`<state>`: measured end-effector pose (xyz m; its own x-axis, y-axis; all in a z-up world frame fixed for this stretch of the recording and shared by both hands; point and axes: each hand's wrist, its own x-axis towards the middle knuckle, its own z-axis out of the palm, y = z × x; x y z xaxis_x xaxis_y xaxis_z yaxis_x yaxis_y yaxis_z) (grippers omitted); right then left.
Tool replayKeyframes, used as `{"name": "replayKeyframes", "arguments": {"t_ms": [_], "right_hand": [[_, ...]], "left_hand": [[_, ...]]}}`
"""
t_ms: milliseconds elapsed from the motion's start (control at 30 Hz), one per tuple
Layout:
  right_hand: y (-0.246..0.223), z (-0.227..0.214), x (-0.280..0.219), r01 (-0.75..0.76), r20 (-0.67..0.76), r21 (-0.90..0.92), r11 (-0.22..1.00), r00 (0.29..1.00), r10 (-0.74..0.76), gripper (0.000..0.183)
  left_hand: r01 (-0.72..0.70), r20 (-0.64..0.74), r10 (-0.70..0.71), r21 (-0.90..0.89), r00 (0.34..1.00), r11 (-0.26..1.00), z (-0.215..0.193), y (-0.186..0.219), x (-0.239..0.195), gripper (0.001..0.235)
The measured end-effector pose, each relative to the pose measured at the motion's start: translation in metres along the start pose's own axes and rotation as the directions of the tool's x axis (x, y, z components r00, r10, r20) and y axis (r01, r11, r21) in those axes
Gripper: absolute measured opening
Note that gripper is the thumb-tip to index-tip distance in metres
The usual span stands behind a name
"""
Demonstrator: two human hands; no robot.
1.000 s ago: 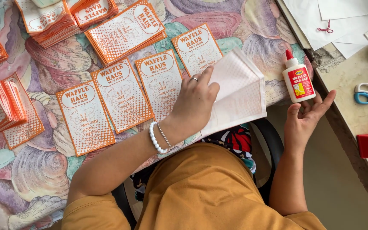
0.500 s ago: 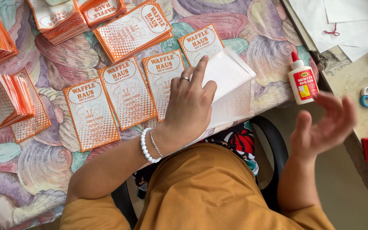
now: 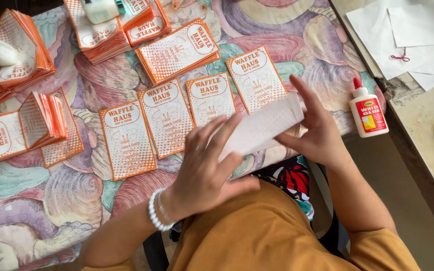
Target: Applying glue to paper bag templates and folding them to assemble the bags.
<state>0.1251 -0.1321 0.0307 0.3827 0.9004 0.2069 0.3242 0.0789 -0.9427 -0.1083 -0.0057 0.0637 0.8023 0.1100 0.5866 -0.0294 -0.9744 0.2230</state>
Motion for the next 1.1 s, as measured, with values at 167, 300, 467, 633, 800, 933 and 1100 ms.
{"name": "replayKeyframes", "arguments": {"t_ms": [167, 300, 467, 633, 800, 933, 1100], "right_hand": [[-0.027, -0.011, -0.003, 0.098, 0.171, -0.162, 0.982, 0.983, -0.070, 0.100], [-0.053, -0.020, 0.000, 0.291, 0.329, -0.377, 0.879, 0.930, -0.166, 0.095], [-0.077, -0.009, 0.006, 0.365, 0.365, -0.499, 0.786, 0.911, -0.192, 0.092], [-0.086, -0.007, 0.003, 0.386, 0.433, -0.571, 0.724, 0.891, -0.134, 0.103], [-0.086, -0.047, -0.020, 0.344, 0.428, -0.204, 0.917, 0.873, -0.232, 0.120], [-0.044, -0.051, -0.028, 0.377, 0.205, 0.083, 0.922, 0.899, -0.386, 0.155], [-0.016, 0.016, -0.028, 0.260, -0.228, 0.376, 0.889, 0.956, -0.183, 0.112]], "left_hand": [[0.072, -0.284, -0.143, -0.246, 0.948, 0.966, -0.054, 0.004, -0.017, 0.051], [0.441, 0.033, -0.492, -0.495, 0.870, 0.748, -0.074, -0.016, 0.009, 0.040], [0.545, 0.441, -0.323, -0.615, 0.837, 0.570, -0.016, -0.022, 0.021, 0.058], [0.510, 0.448, -0.244, -0.755, 0.860, 0.412, 0.016, -0.011, 0.016, 0.036], [0.560, 0.406, -0.556, -0.818, 0.725, 0.133, 0.045, -0.004, -0.017, 0.010], [0.361, 0.256, -0.667, -0.932, 0.700, 0.021, 0.053, 0.001, -0.025, 0.016], [0.203, 0.045, -0.800, -0.974, 0.598, 0.096, 0.076, 0.010, -0.024, 0.018]]}}
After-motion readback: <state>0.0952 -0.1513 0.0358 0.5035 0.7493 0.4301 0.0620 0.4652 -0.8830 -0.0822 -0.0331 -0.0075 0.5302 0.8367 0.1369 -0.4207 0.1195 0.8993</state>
